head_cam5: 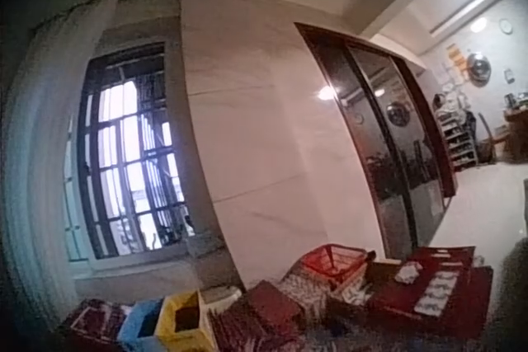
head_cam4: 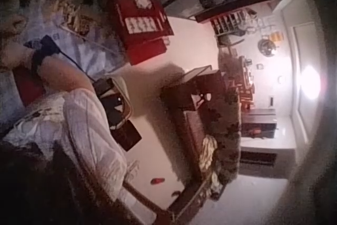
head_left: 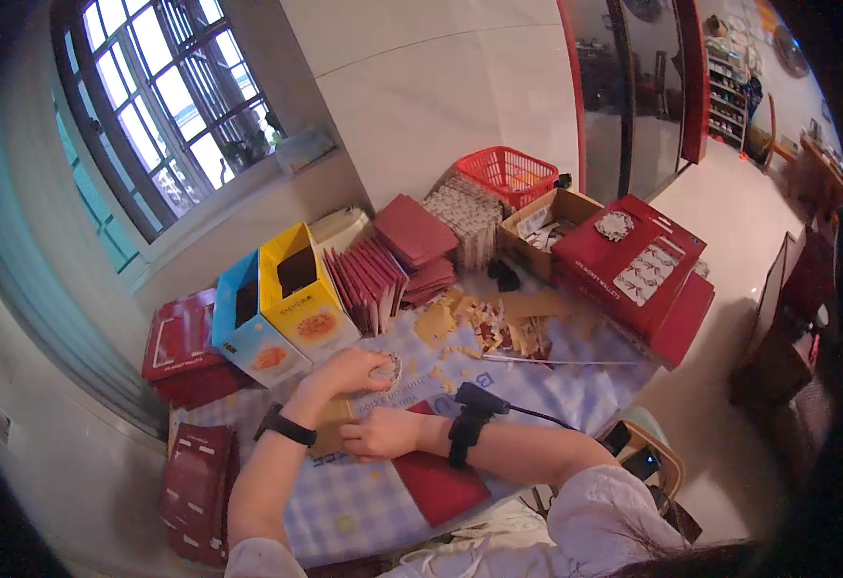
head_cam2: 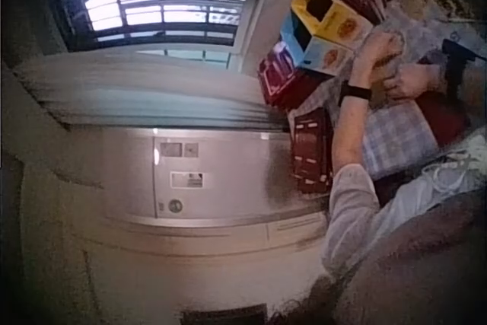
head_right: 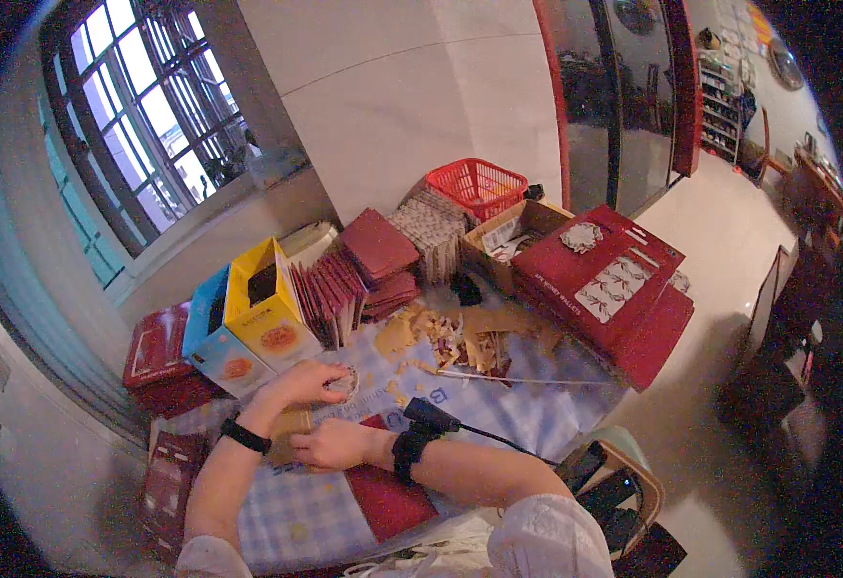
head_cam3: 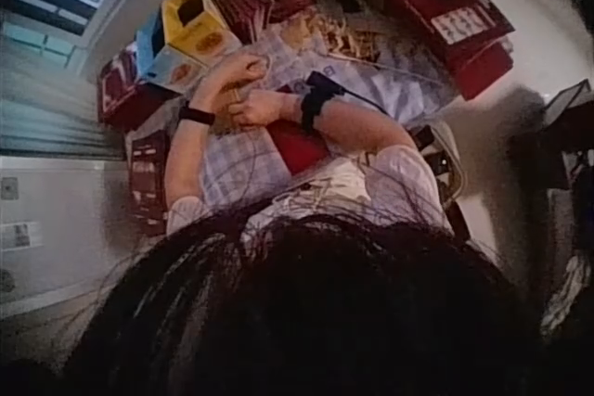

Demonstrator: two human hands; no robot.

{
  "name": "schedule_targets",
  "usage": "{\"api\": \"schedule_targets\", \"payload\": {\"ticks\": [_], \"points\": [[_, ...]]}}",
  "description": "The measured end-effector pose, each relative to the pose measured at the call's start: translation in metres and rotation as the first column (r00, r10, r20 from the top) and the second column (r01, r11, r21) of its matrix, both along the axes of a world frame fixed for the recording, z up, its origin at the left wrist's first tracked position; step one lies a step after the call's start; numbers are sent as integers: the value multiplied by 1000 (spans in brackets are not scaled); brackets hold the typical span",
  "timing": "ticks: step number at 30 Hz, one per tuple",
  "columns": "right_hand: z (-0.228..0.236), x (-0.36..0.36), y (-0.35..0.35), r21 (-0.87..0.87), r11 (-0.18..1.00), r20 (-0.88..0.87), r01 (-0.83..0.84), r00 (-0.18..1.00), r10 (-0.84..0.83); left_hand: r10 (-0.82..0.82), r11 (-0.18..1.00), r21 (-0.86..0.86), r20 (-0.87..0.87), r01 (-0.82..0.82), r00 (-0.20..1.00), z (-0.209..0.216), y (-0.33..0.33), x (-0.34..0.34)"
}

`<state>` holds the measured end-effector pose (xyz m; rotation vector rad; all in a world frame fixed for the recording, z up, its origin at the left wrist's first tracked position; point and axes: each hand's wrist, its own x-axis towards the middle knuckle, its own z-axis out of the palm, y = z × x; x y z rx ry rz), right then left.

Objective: Assembling decorative paper packets by placing paper lace doilies into red paper folders.

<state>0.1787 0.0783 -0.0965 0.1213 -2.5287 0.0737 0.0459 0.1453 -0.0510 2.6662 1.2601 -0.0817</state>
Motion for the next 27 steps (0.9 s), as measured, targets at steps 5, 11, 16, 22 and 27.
{"api": "schedule_targets", "payload": {"ticks": [5, 11, 16, 22, 27], "points": [[-5, -1, 2, -28, 999, -34, -17, 999, 16, 66, 995, -71, -4, -66, 998, 18, -7, 19], [-3, -1, 0, -39, 999, -46, -18, 999, 16, 166, 982, 98, -49, -161, 985, 2, -9, 28], [-1, 0, 1, -9, 999, -120, -31, 992, 29, 182, 977, 123, -66, -173, 981, 0, -7, 32], [0, 0, -1, -117, 993, -35, -2, 999, -2, 101, 991, 77, 141, -112, 985, 5, -6, 20], [-4, 1, 3, -295, 955, -42, -1, 999, -11, 394, 880, 310, -56, -359, 917, 35, -30, 26]]}}
